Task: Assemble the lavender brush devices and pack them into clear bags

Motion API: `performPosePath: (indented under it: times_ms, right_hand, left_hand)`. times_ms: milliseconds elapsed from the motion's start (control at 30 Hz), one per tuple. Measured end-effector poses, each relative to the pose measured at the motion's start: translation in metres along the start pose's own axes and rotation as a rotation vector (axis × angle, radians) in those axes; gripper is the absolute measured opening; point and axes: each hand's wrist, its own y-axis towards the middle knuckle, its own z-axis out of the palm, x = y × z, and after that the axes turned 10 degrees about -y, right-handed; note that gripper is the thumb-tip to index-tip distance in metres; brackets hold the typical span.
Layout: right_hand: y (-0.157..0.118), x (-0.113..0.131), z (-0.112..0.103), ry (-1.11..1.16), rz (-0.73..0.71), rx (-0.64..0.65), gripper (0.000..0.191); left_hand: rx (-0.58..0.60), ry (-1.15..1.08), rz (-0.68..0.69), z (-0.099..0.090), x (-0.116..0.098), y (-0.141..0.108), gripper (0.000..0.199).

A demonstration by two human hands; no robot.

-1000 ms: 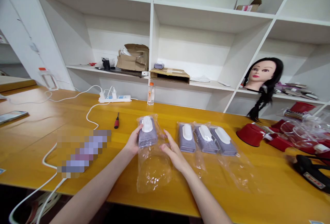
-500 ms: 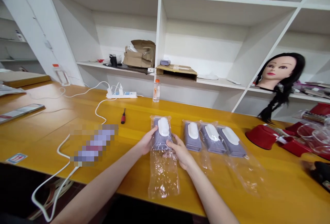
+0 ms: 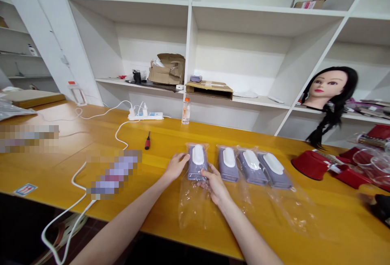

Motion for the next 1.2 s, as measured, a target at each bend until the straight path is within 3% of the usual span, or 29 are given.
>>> performPosePath:
  times_ms: [167, 267, 433, 533, 733, 967, 1100, 1200]
  right_hand:
    - [0.006, -0.003, -0.003, -0.137, -0.037, -0.030, 0.064]
    - [0.013, -0.004, -0.007, -0.379, -0.097, -0.089, 0.071]
    - [0.017, 0.001, -0.017, -0.941, -0.285, -0.185, 0.051]
    - [0.013, 0.006, -0.020, -1.076, -0.294, -0.159, 0.043]
    - [0.005, 0.009, -0.021, -1.124, -0.446, -0.226, 0.045]
    - [-0.012, 0.024, -0.015, -1.093, -0.653, -0.291, 0.038]
    - [-0.048, 0.051, -0.016, -0.943, -0.871, -0.293, 0.029]
    - [-0.084, 0.065, -0.030, -0.722, -1.004, -0.408, 0.023]
  left_hand:
    - [-0.006, 0.261, 0.152, 0.005, -0.002, -0.008, 0.031]
    - [0.040, 0.367, 0.199, 0.004, -0.006, -0.019, 0.032]
    - [0.100, 0.477, 0.262, -0.007, -0.006, -0.042, 0.037]
    - [0.141, 0.471, 0.306, -0.012, 0.001, -0.048, 0.037]
    - [0.165, 0.401, 0.330, -0.011, 0.008, -0.047, 0.037]
    - [0.083, 0.390, 0.246, -0.015, 0.006, -0.040, 0.041]
    - [0.083, 0.439, 0.258, -0.016, 0.005, -0.039, 0.040]
    - [0.081, 0.366, 0.263, -0.015, 0.004, -0.042, 0.037]
